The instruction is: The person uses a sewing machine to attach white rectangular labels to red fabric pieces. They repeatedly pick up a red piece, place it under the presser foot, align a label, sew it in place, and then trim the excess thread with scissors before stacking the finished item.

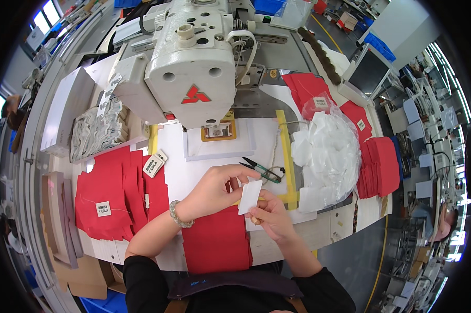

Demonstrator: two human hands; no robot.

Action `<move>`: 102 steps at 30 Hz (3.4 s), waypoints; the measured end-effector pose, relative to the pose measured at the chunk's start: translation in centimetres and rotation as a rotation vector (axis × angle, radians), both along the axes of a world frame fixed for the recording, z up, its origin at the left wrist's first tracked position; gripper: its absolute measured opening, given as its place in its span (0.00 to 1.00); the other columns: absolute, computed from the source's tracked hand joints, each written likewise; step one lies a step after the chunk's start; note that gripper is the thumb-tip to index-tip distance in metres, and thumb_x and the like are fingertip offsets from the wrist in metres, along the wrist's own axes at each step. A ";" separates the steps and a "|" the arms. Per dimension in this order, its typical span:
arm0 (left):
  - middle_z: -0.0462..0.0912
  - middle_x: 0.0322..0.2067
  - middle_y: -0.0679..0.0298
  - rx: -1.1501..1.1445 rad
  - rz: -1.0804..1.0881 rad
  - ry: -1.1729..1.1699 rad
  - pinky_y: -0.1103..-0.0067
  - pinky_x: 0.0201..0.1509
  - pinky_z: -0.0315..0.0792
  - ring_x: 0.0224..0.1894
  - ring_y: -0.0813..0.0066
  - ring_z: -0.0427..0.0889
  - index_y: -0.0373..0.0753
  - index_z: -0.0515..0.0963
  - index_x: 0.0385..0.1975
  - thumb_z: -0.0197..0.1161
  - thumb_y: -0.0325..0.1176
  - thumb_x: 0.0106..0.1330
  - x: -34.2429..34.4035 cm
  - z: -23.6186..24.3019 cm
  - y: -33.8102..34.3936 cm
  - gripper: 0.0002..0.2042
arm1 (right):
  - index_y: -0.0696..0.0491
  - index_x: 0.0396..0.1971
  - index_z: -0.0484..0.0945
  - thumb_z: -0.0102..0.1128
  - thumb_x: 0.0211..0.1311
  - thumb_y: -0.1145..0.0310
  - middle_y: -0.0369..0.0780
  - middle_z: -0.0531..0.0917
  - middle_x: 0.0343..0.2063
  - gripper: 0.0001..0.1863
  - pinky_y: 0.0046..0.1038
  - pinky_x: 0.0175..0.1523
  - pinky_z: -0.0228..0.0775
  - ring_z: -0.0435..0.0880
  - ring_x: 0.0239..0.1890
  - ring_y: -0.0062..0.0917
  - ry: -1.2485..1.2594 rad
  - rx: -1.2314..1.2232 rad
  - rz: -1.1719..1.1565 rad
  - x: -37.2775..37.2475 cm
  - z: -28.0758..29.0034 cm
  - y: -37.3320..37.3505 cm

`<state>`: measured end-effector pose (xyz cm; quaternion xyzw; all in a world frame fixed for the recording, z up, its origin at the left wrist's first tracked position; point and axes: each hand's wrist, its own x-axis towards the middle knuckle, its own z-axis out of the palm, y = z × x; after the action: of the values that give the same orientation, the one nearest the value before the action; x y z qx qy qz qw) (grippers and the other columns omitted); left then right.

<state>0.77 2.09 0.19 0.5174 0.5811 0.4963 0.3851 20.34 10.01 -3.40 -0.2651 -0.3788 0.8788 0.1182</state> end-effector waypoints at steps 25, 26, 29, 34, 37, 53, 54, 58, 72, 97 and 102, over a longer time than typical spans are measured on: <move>0.79 0.33 0.68 -0.023 0.104 -0.094 0.88 0.30 0.72 0.30 0.82 0.84 0.37 0.81 0.50 0.62 0.22 0.65 -1.3 -0.1 -0.3 0.14 | 0.58 0.40 0.79 0.55 0.71 0.69 0.36 0.83 0.24 0.08 0.22 0.22 0.65 0.78 0.15 0.19 -0.460 0.925 -0.338 3.7 1.4 9.1; 0.79 0.33 0.68 -0.031 0.106 -0.109 0.88 0.30 0.73 0.31 0.81 0.85 0.37 0.81 0.48 0.62 0.22 0.65 -1.6 -0.2 -0.2 0.13 | 0.58 0.41 0.80 0.56 0.70 0.70 0.37 0.82 0.25 0.08 0.23 0.24 0.66 0.78 0.17 0.19 -0.625 1.090 -0.317 4.2 2.5 10.3; 0.80 0.33 0.67 -0.043 0.116 -0.182 0.87 0.31 0.77 0.32 0.79 0.86 0.34 0.82 0.43 0.62 0.23 0.66 -2.1 -1.0 -0.3 0.08 | 0.57 0.44 0.80 0.60 0.65 0.72 0.40 0.81 0.32 0.09 0.24 0.27 0.67 0.79 0.23 0.19 -0.784 1.614 -0.432 3.8 4.0 11.8; 0.83 0.32 0.64 -0.101 0.095 -0.344 0.85 0.33 0.79 0.34 0.77 0.88 0.31 0.80 0.40 0.62 0.27 0.69 -2.5 -2.0 -0.3 0.07 | 0.54 0.45 0.81 0.70 0.54 0.77 0.38 0.78 0.41 0.16 0.19 0.29 0.65 0.75 0.25 0.15 -0.353 1.434 -0.258 1.4 4.9 10.2; 0.84 0.31 0.65 -0.136 0.072 -0.410 0.85 0.34 0.80 0.34 0.77 0.88 0.31 0.80 0.39 0.62 0.29 0.69 -2.2 -1.9 -0.3 0.07 | 0.55 0.42 0.81 0.71 0.53 0.77 0.36 0.79 0.42 0.15 0.17 0.28 0.63 0.73 0.24 0.11 -0.114 1.028 -0.015 -1.5 4.3 7.6; 0.82 0.52 0.55 0.089 0.020 0.253 0.74 0.55 0.76 0.55 0.63 0.81 0.35 0.77 0.55 0.61 0.23 0.64 -4.8 -2.4 -1.0 0.18 | 0.54 0.36 0.83 0.64 0.60 0.74 0.39 0.87 0.38 0.05 0.28 0.39 0.79 0.86 0.36 0.31 0.004 1.556 0.159 -9.3 -0.1 9.5; 0.81 0.53 0.55 0.115 0.021 0.291 0.73 0.55 0.76 0.54 0.61 0.81 0.35 0.77 0.55 0.62 0.25 0.64 -5.0 -2.7 -0.9 0.18 | 0.54 0.37 0.83 0.64 0.59 0.74 0.40 0.86 0.39 0.06 0.30 0.40 0.80 0.86 0.37 0.33 0.026 1.643 0.152 -9.5 -0.5 9.7; 0.79 0.54 0.53 0.154 0.015 0.487 0.70 0.55 0.76 0.51 0.55 0.81 0.35 0.77 0.54 0.61 0.28 0.64 -5.5 -4.4 -0.9 0.18 | 0.53 0.37 0.83 0.65 0.58 0.74 0.40 0.86 0.42 0.07 0.31 0.41 0.80 0.86 0.37 0.35 0.044 1.818 0.193 -9.7 -1.7 10.1; 0.72 0.59 0.52 0.134 0.036 0.855 0.65 0.65 0.68 0.57 0.52 0.75 0.34 0.70 0.59 0.65 0.34 0.62 -5.2 -5.4 -1.2 0.26 | 0.48 0.48 0.82 0.68 0.56 0.60 0.38 0.79 0.53 0.19 0.39 0.59 0.58 0.73 0.56 0.31 -0.032 2.174 0.250 -9.6 -1.8 10.3; 0.75 0.51 0.46 0.192 0.257 1.116 0.64 0.63 0.66 0.56 0.51 0.74 0.30 0.69 0.56 0.64 0.51 0.60 -4.6 -4.9 1.8 0.33 | 0.45 0.51 0.78 0.61 0.62 0.51 0.42 0.70 0.61 0.21 0.48 0.55 0.54 0.67 0.61 0.33 -0.236 2.216 0.211 -9.9 -3.2 8.9; 0.76 0.49 0.46 0.186 0.258 1.094 0.62 0.64 0.66 0.55 0.51 0.75 0.29 0.68 0.56 0.63 0.56 0.60 -4.9 -5.3 2.5 0.36 | 0.44 0.53 0.76 0.61 0.61 0.51 0.40 0.69 0.61 0.23 0.48 0.55 0.54 0.67 0.61 0.32 -0.243 2.182 0.248 -9.8 -3.0 8.8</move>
<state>-4.12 4.62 -5.06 0.6556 0.7083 0.2482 -0.0830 10.55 18.85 -6.40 -0.0634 -0.9837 0.0464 0.1617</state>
